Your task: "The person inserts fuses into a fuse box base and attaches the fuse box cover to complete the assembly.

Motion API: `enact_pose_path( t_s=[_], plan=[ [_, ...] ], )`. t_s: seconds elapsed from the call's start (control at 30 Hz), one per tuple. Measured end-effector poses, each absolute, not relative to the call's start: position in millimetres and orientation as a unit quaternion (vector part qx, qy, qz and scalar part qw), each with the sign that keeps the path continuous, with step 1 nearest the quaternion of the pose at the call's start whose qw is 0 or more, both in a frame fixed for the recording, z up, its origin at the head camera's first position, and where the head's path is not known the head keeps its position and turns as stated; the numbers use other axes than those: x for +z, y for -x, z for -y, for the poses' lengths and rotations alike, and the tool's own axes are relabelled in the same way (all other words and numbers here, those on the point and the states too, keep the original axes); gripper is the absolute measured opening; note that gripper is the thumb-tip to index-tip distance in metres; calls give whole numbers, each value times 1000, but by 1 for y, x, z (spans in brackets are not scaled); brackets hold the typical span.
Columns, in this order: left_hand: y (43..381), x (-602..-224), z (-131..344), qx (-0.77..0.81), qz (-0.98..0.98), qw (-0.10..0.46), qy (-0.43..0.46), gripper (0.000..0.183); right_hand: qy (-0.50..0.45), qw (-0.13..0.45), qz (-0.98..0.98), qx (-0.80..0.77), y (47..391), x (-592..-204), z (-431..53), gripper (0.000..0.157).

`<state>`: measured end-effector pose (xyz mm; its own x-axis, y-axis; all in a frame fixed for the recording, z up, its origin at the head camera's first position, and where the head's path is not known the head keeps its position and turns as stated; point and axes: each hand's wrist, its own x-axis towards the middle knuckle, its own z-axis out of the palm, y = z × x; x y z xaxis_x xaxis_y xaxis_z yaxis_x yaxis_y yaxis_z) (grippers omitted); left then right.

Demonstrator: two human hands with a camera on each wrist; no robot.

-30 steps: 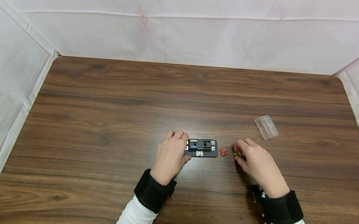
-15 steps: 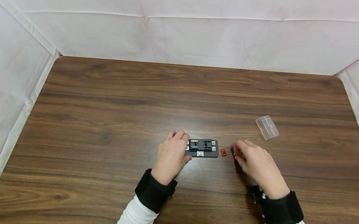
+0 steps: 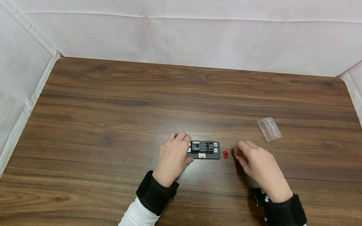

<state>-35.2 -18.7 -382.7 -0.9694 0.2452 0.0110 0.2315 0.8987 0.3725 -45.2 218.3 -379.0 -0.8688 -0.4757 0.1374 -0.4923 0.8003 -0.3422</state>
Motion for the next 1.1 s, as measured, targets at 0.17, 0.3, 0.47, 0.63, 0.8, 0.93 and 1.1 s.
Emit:
enact_pose_path(
  t_s=[0.17,0.3,0.47,0.63,0.8,0.93,1.1],
  plan=[
    [35,-383,19,188,-974,19,-122,44,-261,37,946,188,46,-379,-216,20],
    [35,-383,18,188,-974,17,-122,44,-265,44,945,188,47,-378,-215,18],
    [36,-384,18,187,-974,9,-125,44,-268,43,944,186,47,-378,-214,17],
    [35,-384,18,188,-974,8,-124,44,-269,42,943,190,48,-375,-210,18],
    [35,-384,18,189,-974,12,-123,44,-273,41,942,189,50,-373,-206,18],
    [35,-383,18,190,-974,14,-124,43,-276,42,941,191,51,-371,-203,18],
    [35,-383,19,190,-974,14,-125,42,-277,41,940,196,53,-369,-199,18]
  ],
)
